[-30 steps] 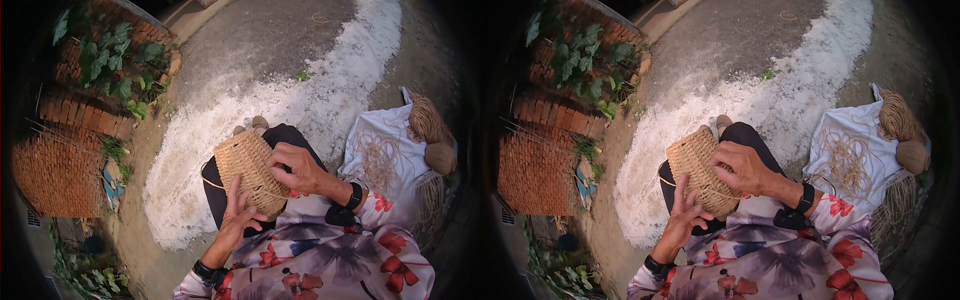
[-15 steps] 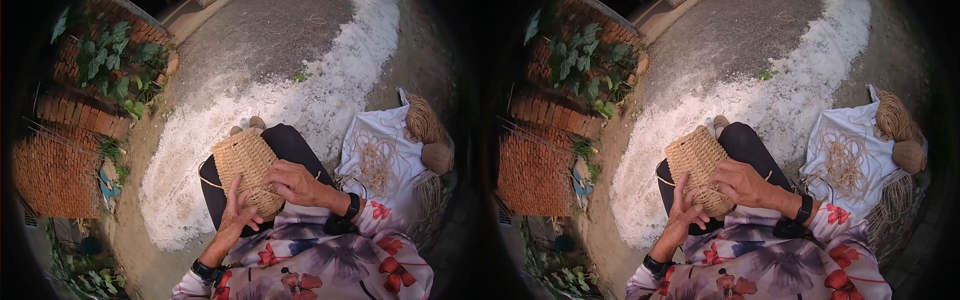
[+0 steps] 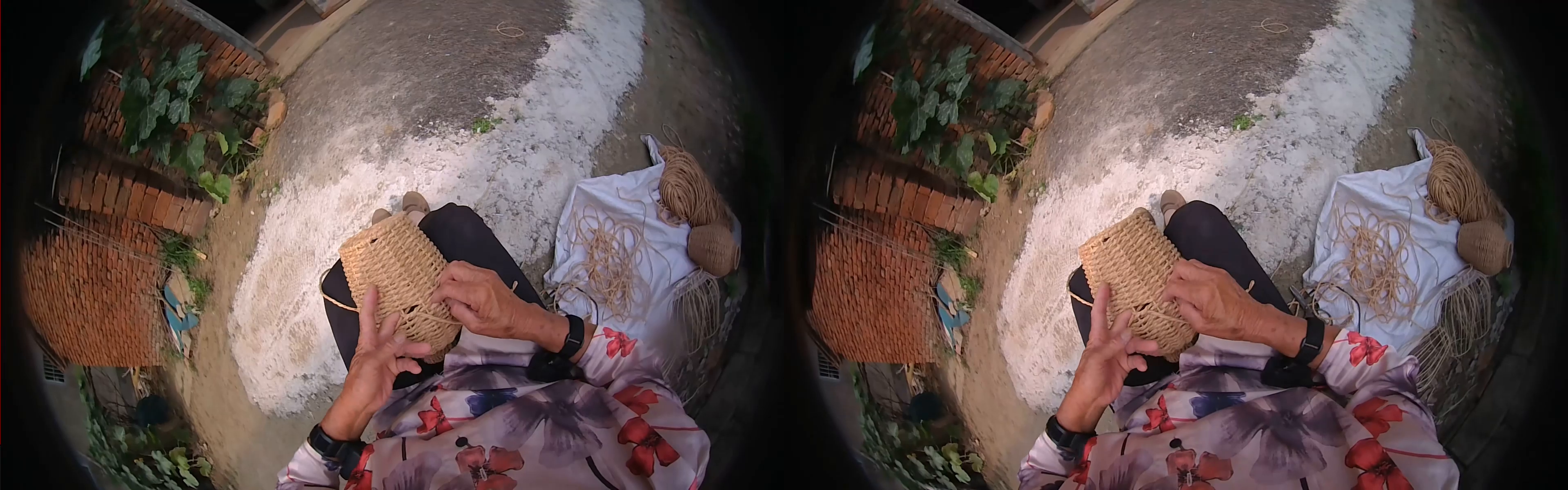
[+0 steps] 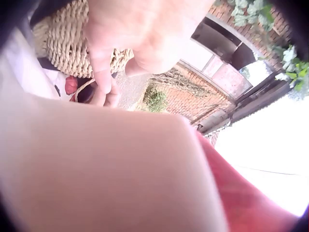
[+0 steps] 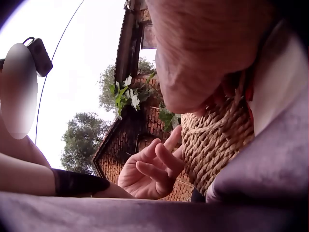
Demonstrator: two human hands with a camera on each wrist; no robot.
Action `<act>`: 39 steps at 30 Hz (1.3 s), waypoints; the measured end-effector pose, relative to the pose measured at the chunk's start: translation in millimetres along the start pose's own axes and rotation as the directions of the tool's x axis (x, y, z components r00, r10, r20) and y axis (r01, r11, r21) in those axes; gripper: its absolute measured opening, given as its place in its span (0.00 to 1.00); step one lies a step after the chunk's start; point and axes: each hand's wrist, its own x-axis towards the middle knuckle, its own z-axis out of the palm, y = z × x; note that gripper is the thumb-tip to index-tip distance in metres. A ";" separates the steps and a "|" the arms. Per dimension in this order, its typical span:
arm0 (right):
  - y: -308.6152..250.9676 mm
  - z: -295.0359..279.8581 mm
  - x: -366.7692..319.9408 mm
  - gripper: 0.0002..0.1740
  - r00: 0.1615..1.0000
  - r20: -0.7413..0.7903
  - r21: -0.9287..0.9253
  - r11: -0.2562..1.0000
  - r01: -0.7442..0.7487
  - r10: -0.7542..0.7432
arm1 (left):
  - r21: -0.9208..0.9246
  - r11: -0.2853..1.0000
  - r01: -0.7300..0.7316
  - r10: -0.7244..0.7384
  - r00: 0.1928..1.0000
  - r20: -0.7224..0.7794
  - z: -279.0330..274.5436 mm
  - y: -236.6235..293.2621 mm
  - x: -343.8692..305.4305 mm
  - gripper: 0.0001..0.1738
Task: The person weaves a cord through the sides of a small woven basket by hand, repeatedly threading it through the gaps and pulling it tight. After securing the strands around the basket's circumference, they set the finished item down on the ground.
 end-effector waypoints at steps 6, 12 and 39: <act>0.2 0.3 -6.2 0.18 1.000 -0.003 -0.042 0.999 0.017 -0.018 | -0.036 0.999 0.011 -0.012 1.000 -0.026 0.6 -3.1 1.7 0.50; -2.6 1.9 -11.1 0.22 0.997 -0.017 -0.085 0.993 0.078 -0.080 | 0.074 0.997 0.013 -0.013 1.000 -0.003 -0.9 0.3 3.0 0.51; 8.6 5.5 6.4 0.07 0.993 -0.010 -0.162 0.980 0.115 -0.118 | 0.004 0.998 0.059 -0.059 0.998 -0.012 11.0 14.4 15.4 0.46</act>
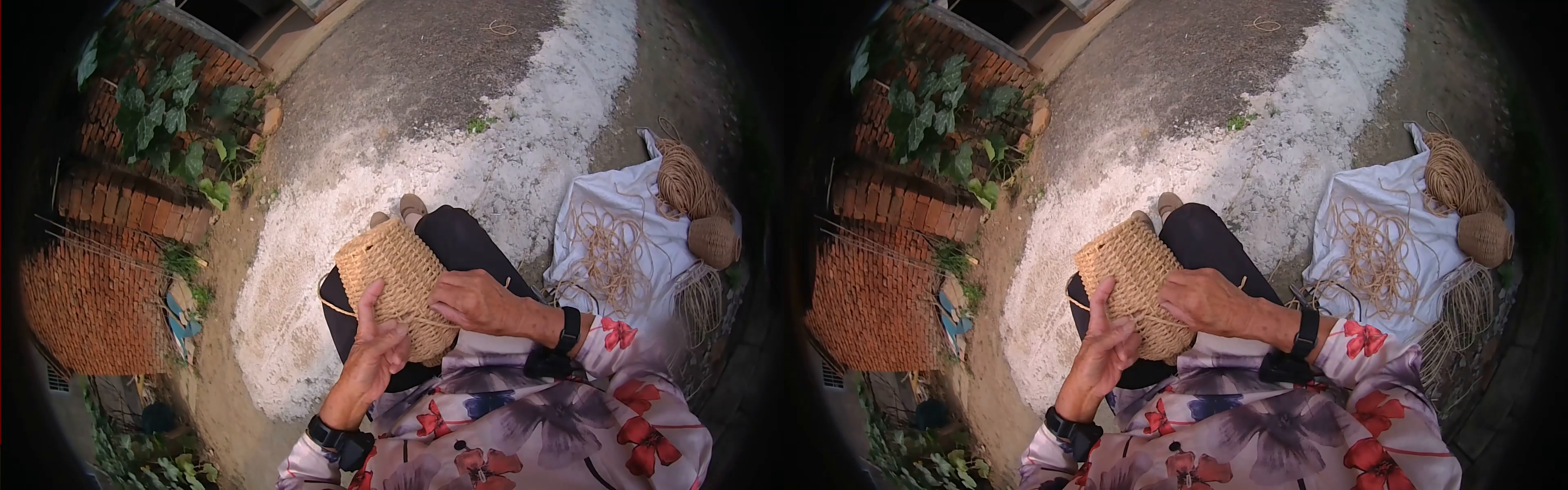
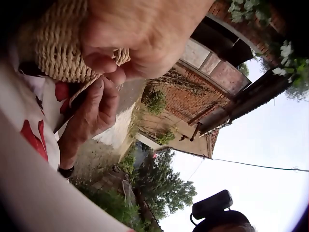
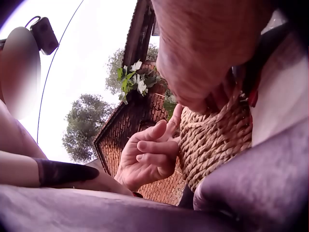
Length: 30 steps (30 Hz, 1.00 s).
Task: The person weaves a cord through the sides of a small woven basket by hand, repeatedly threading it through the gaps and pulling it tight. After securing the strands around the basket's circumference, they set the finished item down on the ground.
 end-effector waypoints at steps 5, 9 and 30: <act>1.3 -4.7 7.4 0.07 0.994 0.112 -0.088 0.996 0.027 -0.017 | 0.025 1.000 -0.012 0.012 1.000 -0.005 -1.5 -1.3 4.1 0.45; -8.5 -12.3 19.8 0.06 0.976 0.205 -0.198 0.973 0.116 -0.075 | -0.002 1.000 0.010 -0.010 1.000 -0.019 -7.3 -1.1 13.2 0.43; 1.0 -21.7 28.5 0.09 0.958 0.282 0.052 0.997 -0.057 0.040 | -0.146 0.989 0.010 -0.011 1.000 -0.002 -11.8 -0.5 15.2 0.39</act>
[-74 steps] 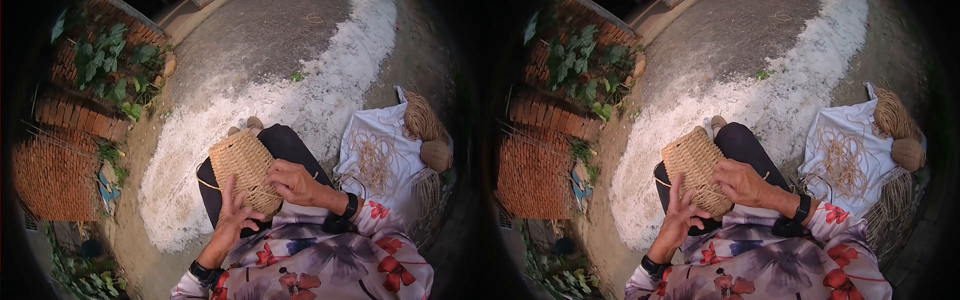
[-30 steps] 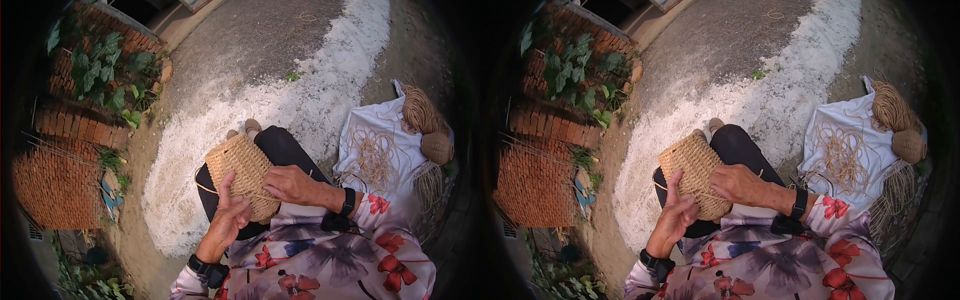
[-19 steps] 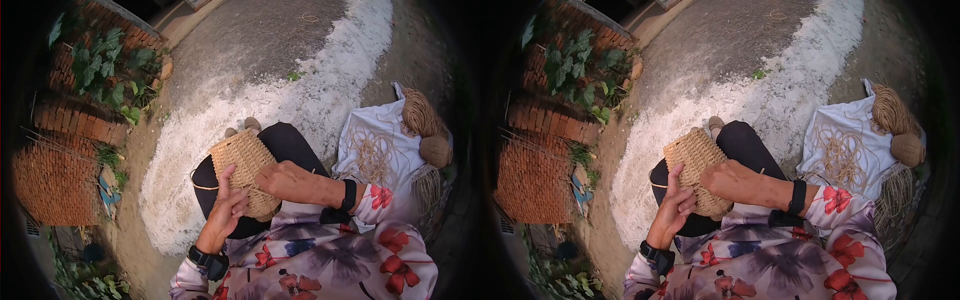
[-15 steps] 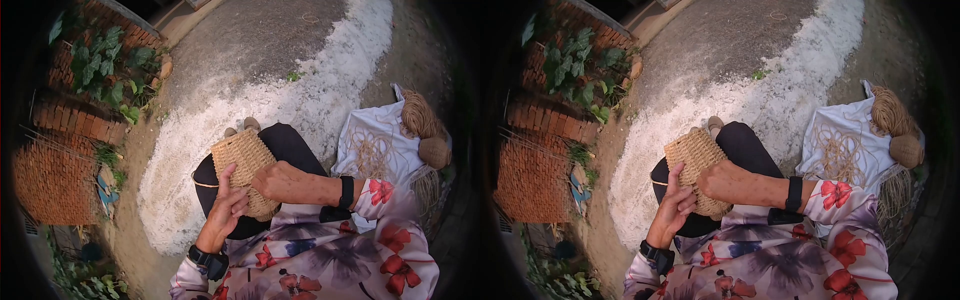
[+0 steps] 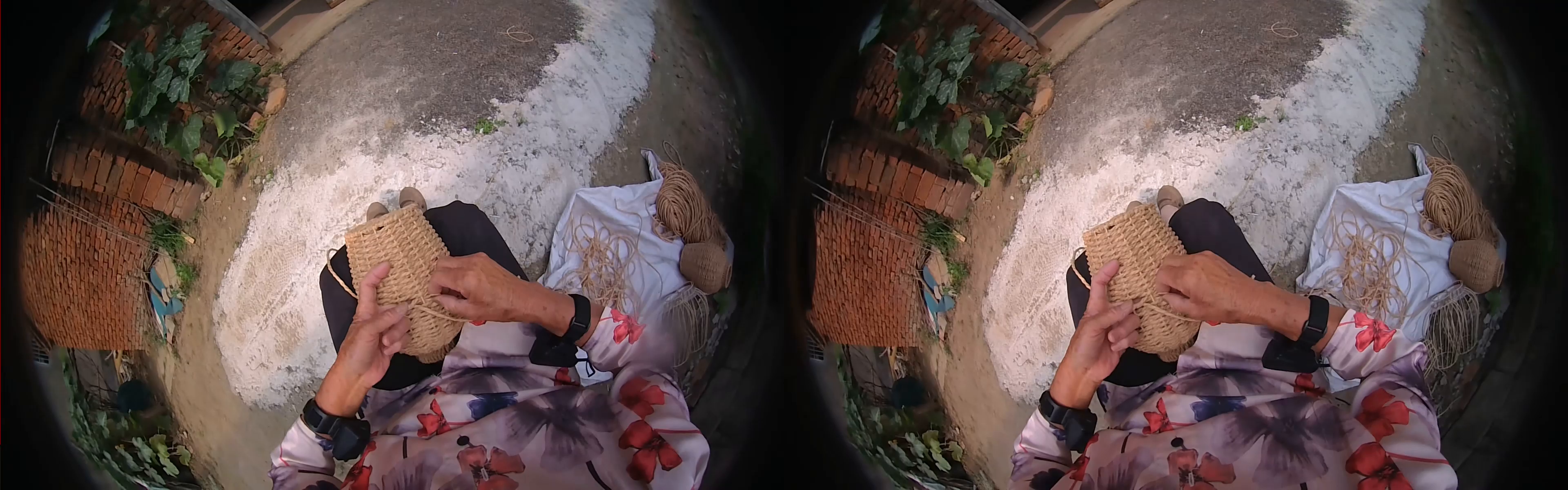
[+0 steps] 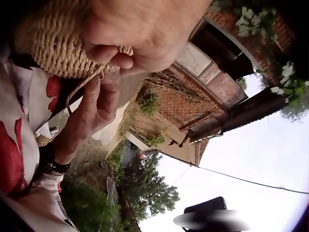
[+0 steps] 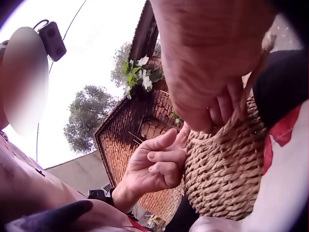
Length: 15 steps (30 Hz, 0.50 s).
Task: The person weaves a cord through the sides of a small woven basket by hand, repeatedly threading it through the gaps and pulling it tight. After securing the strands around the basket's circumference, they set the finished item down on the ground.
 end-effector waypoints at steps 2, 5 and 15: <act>-3.7 6.0 -0.9 0.08 0.999 -0.014 -0.129 0.991 0.031 -0.033 | -0.026 1.000 0.001 -0.001 1.000 -0.002 -2.6 -0.9 0.8 0.39; -11.8 12.5 0.0 0.08 0.998 -0.008 -0.304 0.951 0.053 -0.058 | -0.103 0.995 0.001 0.004 0.999 0.044 -10.4 -4.0 2.1 0.38; -16.7 -14.9 -4.0 0.07 0.989 0.049 -0.225 0.967 -0.122 0.137 | 0.179 0.983 0.050 -0.061 0.997 0.056 -3.9 14.1 -17.9 0.41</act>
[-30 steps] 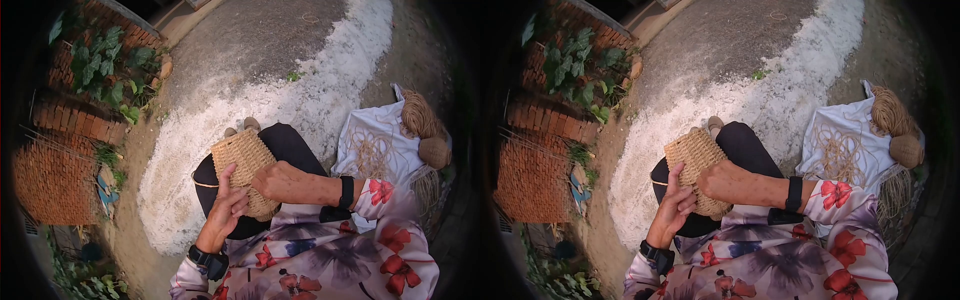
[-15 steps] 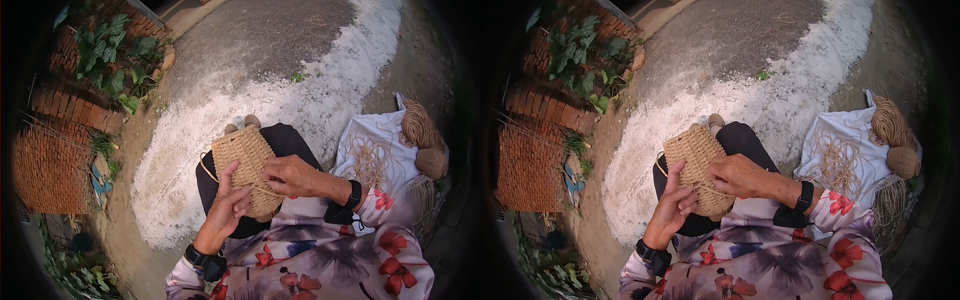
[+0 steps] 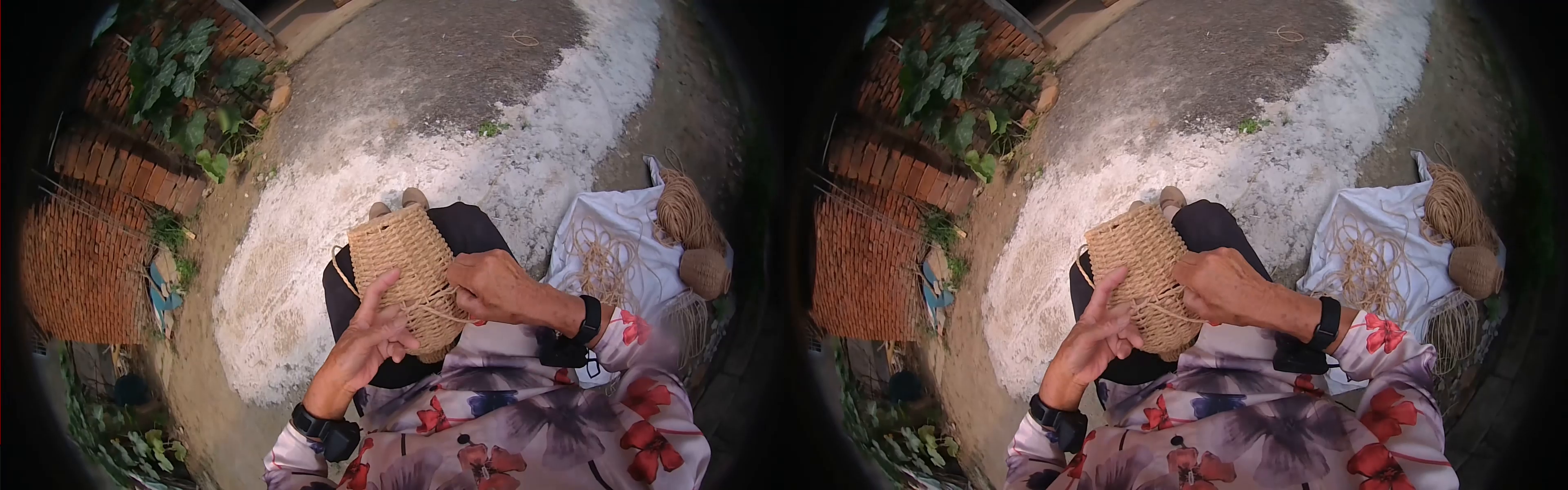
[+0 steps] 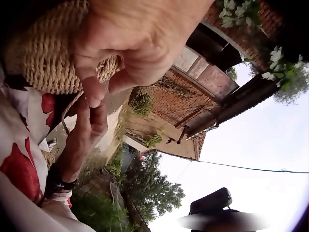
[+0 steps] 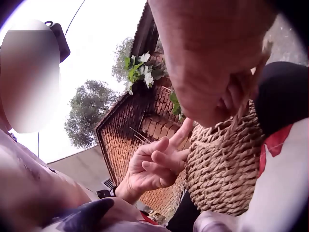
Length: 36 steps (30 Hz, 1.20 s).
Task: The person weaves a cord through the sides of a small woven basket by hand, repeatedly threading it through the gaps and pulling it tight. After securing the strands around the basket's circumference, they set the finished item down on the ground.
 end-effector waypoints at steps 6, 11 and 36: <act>-15.0 1.2 -3.1 0.11 0.972 0.118 0.273 0.934 -0.231 0.205 | 0.017 1.000 -0.019 0.018 0.998 0.058 -0.2 -5.1 5.8 0.40; -15.2 16.0 -1.3 0.14 0.989 0.056 0.068 0.988 -0.141 0.137 | 0.202 0.978 -0.057 0.041 0.995 0.086 6.1 1.3 -5.8 0.38; 13.4 -15.8 -34.0 0.13 0.952 0.087 0.062 0.952 -0.299 0.293 | 0.934 0.047 -0.353 0.757 0.623 0.197 -93.6 -22.4 16.2 0.10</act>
